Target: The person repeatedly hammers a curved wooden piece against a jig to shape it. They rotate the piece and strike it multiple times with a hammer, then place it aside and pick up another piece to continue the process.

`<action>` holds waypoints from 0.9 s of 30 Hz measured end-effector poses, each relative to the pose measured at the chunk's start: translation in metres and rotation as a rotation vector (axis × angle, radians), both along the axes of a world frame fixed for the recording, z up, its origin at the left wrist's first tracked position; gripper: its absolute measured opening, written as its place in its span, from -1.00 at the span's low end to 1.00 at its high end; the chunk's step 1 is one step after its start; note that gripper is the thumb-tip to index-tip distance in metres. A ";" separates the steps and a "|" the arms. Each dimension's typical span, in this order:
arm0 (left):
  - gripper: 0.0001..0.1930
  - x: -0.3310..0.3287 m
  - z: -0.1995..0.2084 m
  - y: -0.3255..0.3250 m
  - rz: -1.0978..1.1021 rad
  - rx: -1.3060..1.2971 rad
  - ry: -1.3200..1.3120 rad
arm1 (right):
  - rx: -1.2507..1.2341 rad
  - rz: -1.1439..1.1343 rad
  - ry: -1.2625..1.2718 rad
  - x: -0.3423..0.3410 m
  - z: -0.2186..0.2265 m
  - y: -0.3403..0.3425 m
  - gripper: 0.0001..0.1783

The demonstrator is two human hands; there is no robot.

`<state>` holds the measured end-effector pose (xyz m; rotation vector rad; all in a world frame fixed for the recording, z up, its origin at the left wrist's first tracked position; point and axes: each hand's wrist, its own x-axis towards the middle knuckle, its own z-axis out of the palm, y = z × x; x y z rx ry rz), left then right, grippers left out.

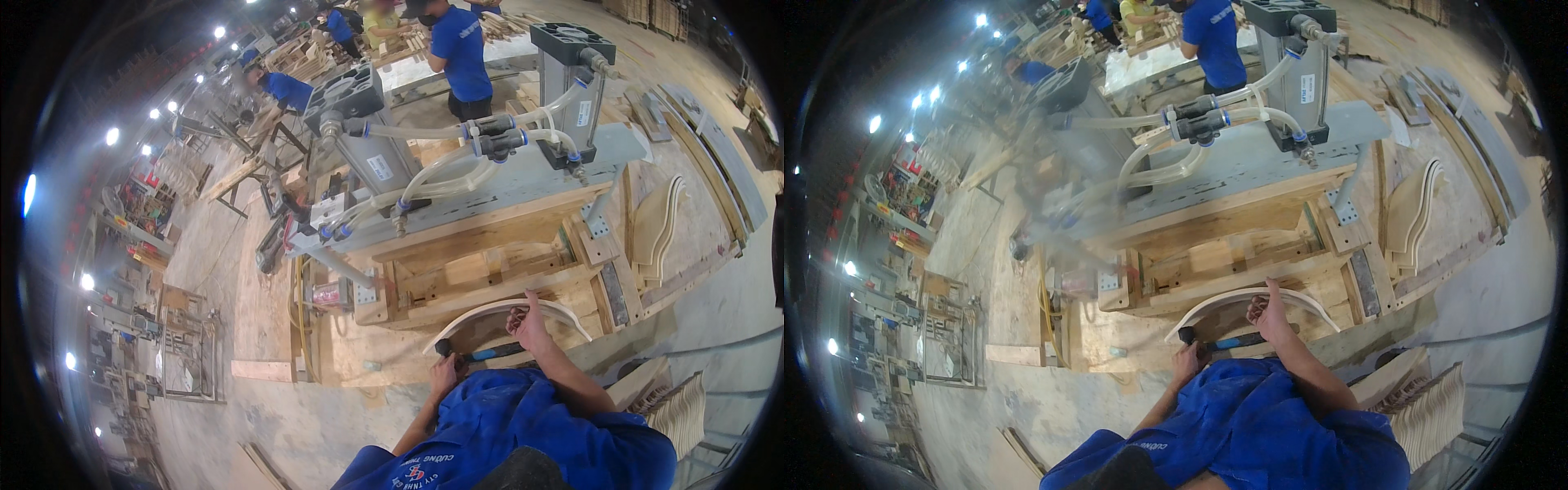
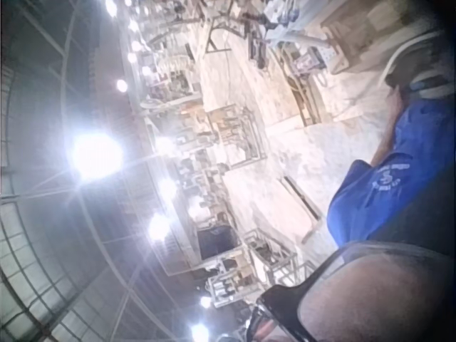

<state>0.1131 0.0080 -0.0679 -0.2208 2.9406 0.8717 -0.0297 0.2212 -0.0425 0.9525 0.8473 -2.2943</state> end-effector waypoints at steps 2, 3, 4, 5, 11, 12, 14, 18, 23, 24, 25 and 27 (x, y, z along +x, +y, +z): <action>-0.76 0.000 -0.001 0.000 0.006 -0.021 -0.076 | 0.004 0.000 0.002 0.000 -0.003 0.000 -0.34; -0.76 0.000 -0.002 -0.001 0.011 -0.003 0.018 | 0.017 0.018 0.009 -0.001 -0.004 -0.001 -0.31; -0.76 0.000 -0.003 -0.001 0.017 0.008 0.025 | 0.082 0.010 -0.047 -0.001 -0.005 -0.001 -0.29; -0.77 0.000 -0.004 -0.001 0.024 0.011 -0.055 | 0.036 0.032 0.014 -0.001 -0.006 -0.001 -0.28; -0.76 0.000 -0.012 -0.004 0.000 -0.073 -0.052 | -0.034 0.020 0.039 0.001 -0.006 0.001 -0.35; -0.77 0.000 -0.013 -0.005 0.006 -0.076 0.032 | -0.029 0.023 0.040 0.001 -0.005 0.001 -0.34; -0.77 0.001 -0.018 -0.007 0.013 -0.096 -0.059 | 0.044 0.025 -0.014 0.002 -0.002 0.001 -0.32; -0.75 0.002 -0.031 -0.012 0.012 -0.097 0.014 | 0.077 0.038 -0.030 0.000 0.002 -0.001 -0.31; -0.71 0.008 -0.056 -0.017 0.023 -0.059 -0.060 | 0.087 0.011 -0.032 -0.002 -0.003 -0.001 -0.31; -0.71 0.010 -0.061 -0.017 0.037 -0.053 0.036 | 0.089 0.036 -0.008 -0.003 -0.005 0.000 -0.33; -0.72 0.012 -0.066 -0.017 0.048 -0.037 -0.042 | 0.010 0.086 0.059 -0.003 -0.006 0.001 -0.34; -0.74 0.013 -0.074 -0.019 0.067 0.014 -0.048 | 0.013 0.106 0.066 -0.004 -0.008 0.002 -0.34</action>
